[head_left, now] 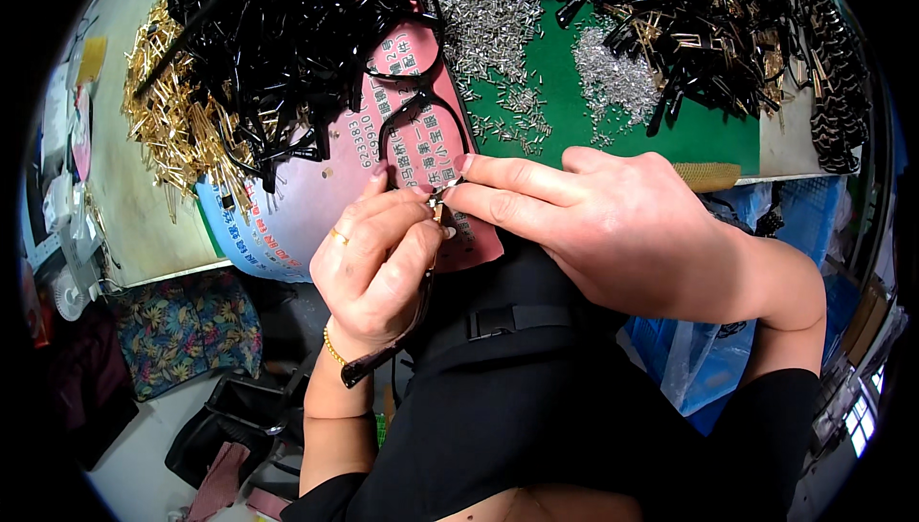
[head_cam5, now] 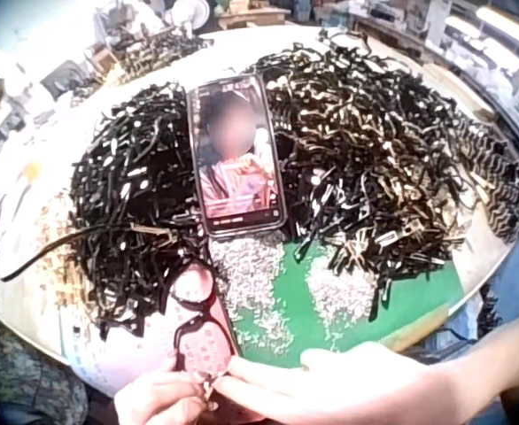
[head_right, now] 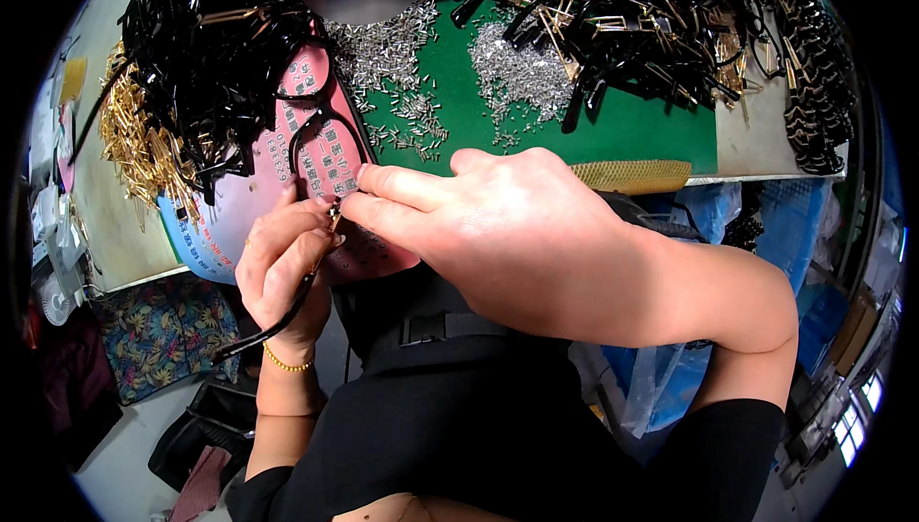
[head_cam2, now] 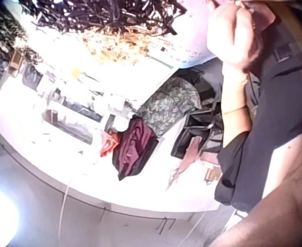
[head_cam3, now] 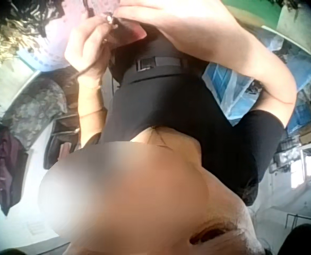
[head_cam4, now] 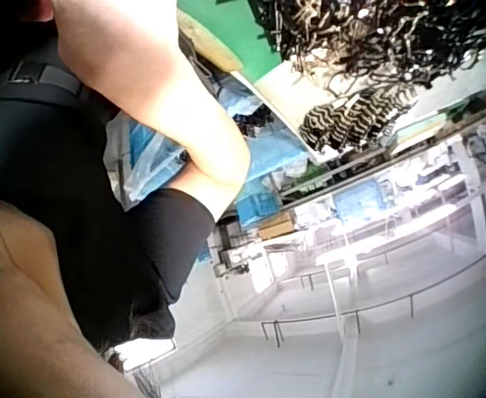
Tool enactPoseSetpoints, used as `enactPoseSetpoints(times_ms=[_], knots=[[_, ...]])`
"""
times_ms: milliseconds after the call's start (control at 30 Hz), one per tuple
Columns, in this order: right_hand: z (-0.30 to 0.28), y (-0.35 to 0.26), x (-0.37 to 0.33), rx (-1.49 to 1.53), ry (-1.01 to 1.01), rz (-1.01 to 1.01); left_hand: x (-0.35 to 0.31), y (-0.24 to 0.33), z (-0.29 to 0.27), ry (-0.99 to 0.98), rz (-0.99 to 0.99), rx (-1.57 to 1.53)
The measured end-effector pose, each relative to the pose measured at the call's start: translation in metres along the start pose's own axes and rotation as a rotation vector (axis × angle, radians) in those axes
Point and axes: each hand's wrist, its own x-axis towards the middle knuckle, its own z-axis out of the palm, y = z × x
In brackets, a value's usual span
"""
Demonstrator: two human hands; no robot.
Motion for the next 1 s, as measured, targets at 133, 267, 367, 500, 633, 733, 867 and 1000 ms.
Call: enactPoseSetpoints(times_ms=[133,267,367,500,633,733,867,1000], knots=[[-0.002,0.0,0.001,-0.02,-0.011,0.013,0.003,-0.014,0.004,0.044,-0.088,-0.136],[0.0,0.0,0.002,-0.021,-0.019,0.014,0.007,-0.019,-0.004,-0.06,-0.165,-0.206],[0.002,-0.002,0.001,-0.036,0.005,0.022,0.005,-0.015,-0.005,-0.068,-0.084,-0.173],[0.001,-0.004,0.002,-0.058,0.008,0.023,-0.003,-0.016,-0.002,-0.025,-0.034,-0.147],[0.004,-0.006,0.006,-0.202,0.017,0.002,0.0,-0.014,-0.003,-0.058,-0.056,-0.133],[0.011,-0.005,0.009,-0.362,0.127,-0.065,-0.007,-0.014,-0.004,-0.033,-0.115,-0.219],[0.018,0.001,0.009,-0.371,0.223,-0.124,-0.012,-0.016,0.002,0.013,-0.129,-0.214],[0.021,0.001,0.004,-0.37,0.257,-0.136,-0.014,-0.019,0.007,0.061,-0.089,-0.085]])
